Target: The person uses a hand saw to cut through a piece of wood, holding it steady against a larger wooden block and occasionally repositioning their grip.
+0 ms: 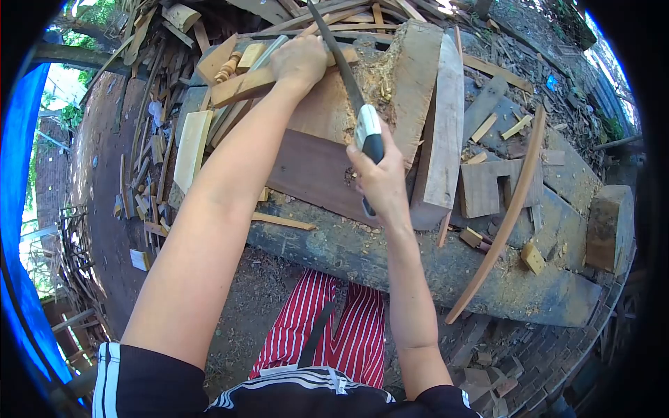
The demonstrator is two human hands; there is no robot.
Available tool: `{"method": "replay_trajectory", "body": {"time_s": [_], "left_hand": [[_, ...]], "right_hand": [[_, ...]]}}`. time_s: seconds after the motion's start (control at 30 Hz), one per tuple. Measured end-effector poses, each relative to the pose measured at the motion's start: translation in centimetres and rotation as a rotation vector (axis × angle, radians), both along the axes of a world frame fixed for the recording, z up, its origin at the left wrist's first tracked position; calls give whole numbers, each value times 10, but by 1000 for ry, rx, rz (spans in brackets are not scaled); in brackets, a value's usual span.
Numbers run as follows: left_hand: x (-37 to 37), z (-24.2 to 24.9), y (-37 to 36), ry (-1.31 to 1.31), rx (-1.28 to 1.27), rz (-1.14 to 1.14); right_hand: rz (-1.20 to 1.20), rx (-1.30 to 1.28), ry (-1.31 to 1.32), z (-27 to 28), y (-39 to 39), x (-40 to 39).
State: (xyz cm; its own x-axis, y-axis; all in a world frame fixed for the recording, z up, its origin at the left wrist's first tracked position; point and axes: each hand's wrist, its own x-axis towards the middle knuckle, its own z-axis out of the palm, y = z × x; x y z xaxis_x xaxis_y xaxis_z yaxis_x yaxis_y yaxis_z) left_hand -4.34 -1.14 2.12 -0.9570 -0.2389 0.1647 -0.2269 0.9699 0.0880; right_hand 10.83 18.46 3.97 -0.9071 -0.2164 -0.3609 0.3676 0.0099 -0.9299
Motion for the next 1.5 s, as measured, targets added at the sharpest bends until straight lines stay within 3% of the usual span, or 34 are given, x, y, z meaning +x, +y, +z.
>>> {"method": "replay_trajectory", "body": {"time_s": [0.2,0.27,0.3,0.4,0.53,0.6,0.67,0.73,0.83,0.87,0.97,1.03,1.17,1.23,1.33,1.4,1.5], "left_hand": [[0,0,5,-27,-43,52],[-2,0,3,-42,-41,72],[-3,2,2,-39,-51,69],[-5,2,3,-88,-51,63],[-7,7,4,-84,-41,27],[3,3,2,-101,-45,17],[0,6,4,-97,-42,-7],[0,5,4,-55,-30,-7],[3,6,6,-32,-14,6],[3,8,6,-42,-14,10],[3,4,5,-20,-58,25],[2,3,5,-17,-55,19],[1,6,4,-44,-43,22],[2,4,7,-22,-66,-1],[4,2,6,25,-78,-35],[5,0,3,9,-74,-39],[2,4,9,2,-62,-41]], "right_hand": [[-115,-49,103,-53,-29,33],[-195,-3,399,-69,-39,35],[-167,-111,229,-51,-38,37],[-195,-133,192,-49,-43,41],[-160,35,302,-27,-34,31],[57,77,178,16,-9,10],[157,-215,-10,50,13,-13],[169,-312,-22,44,16,-16],[116,-109,6,27,13,1],[84,5,151,-3,5,12],[19,-117,10,-34,-16,37],[-135,-111,32,-44,-26,43],[-214,-87,107,-56,-37,41],[-185,-211,-42,-55,-33,38],[-45,-32,18,-9,-8,20],[19,-53,16,36,4,1],[-60,-12,246,27,4,-6]]}}
